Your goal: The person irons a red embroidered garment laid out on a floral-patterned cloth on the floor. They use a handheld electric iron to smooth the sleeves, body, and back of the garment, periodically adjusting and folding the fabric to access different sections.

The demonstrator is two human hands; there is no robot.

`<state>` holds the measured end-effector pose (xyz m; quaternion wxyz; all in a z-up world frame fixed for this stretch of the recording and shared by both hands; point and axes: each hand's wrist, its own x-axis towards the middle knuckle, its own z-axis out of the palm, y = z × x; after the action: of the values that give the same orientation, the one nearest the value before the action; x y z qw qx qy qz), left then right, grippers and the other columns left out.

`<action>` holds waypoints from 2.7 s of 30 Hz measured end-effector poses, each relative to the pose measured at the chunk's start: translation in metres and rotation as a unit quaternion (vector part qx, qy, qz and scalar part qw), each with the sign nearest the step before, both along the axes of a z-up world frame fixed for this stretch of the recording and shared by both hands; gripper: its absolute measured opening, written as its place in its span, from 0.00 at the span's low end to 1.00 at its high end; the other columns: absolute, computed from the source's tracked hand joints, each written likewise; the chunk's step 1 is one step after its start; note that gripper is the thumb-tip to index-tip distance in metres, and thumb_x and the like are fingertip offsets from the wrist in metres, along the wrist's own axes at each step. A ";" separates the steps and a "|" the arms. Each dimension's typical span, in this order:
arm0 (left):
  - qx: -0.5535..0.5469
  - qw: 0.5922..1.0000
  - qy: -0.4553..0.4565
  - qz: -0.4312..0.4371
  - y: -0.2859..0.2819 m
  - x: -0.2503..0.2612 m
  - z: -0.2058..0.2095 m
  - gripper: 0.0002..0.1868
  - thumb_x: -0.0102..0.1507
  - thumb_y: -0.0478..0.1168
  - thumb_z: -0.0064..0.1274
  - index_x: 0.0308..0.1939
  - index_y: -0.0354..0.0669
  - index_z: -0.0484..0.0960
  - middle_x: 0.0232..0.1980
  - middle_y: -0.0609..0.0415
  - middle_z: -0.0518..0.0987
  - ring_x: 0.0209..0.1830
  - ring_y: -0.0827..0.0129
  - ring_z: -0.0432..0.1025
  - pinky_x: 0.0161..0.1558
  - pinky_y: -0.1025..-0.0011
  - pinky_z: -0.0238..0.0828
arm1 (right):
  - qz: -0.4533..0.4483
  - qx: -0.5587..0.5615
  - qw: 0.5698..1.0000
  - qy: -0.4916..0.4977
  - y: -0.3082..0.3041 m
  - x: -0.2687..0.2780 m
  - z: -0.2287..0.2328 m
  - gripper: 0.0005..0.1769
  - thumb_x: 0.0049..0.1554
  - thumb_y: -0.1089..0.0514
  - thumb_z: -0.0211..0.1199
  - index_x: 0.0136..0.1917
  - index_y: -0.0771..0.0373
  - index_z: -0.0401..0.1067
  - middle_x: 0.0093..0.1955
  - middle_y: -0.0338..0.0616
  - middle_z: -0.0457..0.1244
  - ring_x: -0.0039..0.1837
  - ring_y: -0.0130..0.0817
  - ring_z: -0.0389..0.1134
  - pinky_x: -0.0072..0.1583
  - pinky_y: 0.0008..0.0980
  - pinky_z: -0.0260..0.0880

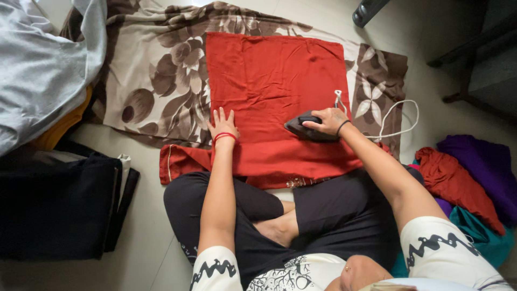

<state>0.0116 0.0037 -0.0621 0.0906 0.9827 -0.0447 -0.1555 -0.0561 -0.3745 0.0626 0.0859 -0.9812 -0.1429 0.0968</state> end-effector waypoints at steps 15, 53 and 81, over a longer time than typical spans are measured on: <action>-0.037 0.995 0.057 0.079 0.006 -0.003 0.000 0.48 0.60 0.46 0.62 0.79 0.78 0.53 0.86 0.68 0.36 0.82 0.32 0.34 0.74 0.32 0.37 | -0.048 0.041 0.998 -0.020 0.127 0.040 -0.001 0.36 0.59 0.22 0.48 0.46 0.55 0.75 0.42 0.59 0.70 0.46 0.59 0.73 0.49 0.55 0.72; -0.643 0.641 -0.186 0.376 0.023 0.041 -0.001 0.19 0.68 0.41 0.54 0.63 0.41 0.77 0.55 0.60 0.77 0.48 0.75 0.68 0.53 0.74 0.67 | -0.477 0.093 0.874 0.026 0.117 0.135 -0.046 0.50 0.55 0.15 0.39 0.61 0.57 0.76 0.63 0.59 0.67 0.66 0.57 0.67 0.63 0.55 0.67; -0.613 0.681 -0.140 0.375 0.035 0.036 -0.012 0.24 0.69 0.42 0.51 0.66 0.35 0.73 0.63 0.46 0.75 0.62 0.63 0.70 0.63 0.66 0.65 | -0.230 -0.014 0.973 -0.002 -0.025 0.054 -0.005 0.40 0.60 0.18 0.47 0.52 0.53 0.79 0.47 0.59 0.70 0.53 0.59 0.72 0.53 0.55 0.70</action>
<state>0.0478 0.0386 -0.0738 0.7164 0.6522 0.2299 0.0930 -0.0025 -0.3997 0.0576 0.0922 -0.9891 0.0879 0.0745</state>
